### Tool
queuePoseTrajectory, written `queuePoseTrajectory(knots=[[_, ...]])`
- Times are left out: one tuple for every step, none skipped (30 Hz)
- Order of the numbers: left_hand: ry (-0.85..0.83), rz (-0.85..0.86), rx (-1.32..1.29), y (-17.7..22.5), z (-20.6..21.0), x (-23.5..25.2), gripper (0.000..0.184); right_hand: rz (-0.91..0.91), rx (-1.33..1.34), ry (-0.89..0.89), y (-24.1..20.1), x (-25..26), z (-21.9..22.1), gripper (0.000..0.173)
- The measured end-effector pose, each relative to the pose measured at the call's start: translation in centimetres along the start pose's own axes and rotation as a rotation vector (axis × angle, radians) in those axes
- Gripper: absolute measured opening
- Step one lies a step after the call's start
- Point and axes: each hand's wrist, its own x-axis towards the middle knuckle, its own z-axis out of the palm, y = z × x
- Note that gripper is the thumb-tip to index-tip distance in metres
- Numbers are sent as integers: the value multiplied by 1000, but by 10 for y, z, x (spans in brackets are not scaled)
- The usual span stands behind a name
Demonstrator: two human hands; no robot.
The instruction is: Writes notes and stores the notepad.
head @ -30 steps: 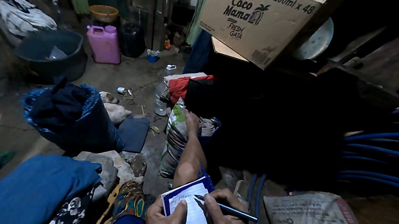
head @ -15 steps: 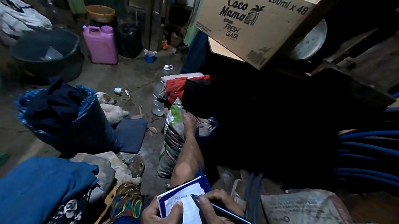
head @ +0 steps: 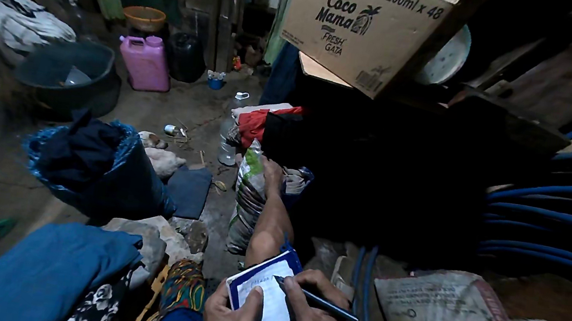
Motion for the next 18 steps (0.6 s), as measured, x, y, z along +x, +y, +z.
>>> queuePoseTrajectory(knots=[[2, 0, 0, 0, 0, 0, 8, 1, 0, 1, 0, 0, 0, 11], [4, 0, 0, 0, 0, 0, 8, 3, 6, 2, -1, 0, 0, 11], [5, 2, 0, 0, 0, 0, 8, 7, 17, 4, -1, -1, 0, 10], [6, 3, 0, 0, -1, 0, 8, 8, 27, 12, -2, -1, 0, 10], [6, 5, -1, 0, -1, 0, 8, 7, 31, 25, -2, -1, 0, 9], [6, 2, -1, 0, 0, 0, 7, 4, 26, 41, -2, -1, 0, 8], [5, -1, -4, 0, 0, 0, 7, 2, 20, 49, -2, 0, 1, 8], [4, 0, -3, 0, 0, 0, 7, 5, 13, 52, -2, 0, 1, 8], [6, 3, 4, -1, 0, 1, 7, 7, 7, 52, -2, 0, 1, 9], [9, 3, 12, -2, 0, 1, 8, 10, 6, 48, -1, 0, 0, 10], [8, 1, 14, -2, 0, 1, 8, 13, 11, 43, -1, 0, 0, 11], [10, 0, 15, -2, 0, 2, 8, 17, 15, 41, -1, -1, 0, 11], [13, 2, 17, -2, 0, 2, 8, 21, 15, 42, -1, -1, 0, 11], [15, 5, 21, -1, 0, 2, 7, 23, 12, 46, -1, -1, 1, 11], [15, 4, 24, -1, 0, 2, 7, 27, 16, 51, -2, 0, 1, 10], [14, 2, 26, -1, 0, 1, 7, 36, 35, 61, -3, 0, 1, 10], [13, 0, 26, -1, 0, 1, 7, 54, 62, 76, -4, 1, 1, 9], [13, -3, 25, -1, 0, 2, 7, 81, 94, 92, -5, 2, 0, 7]])
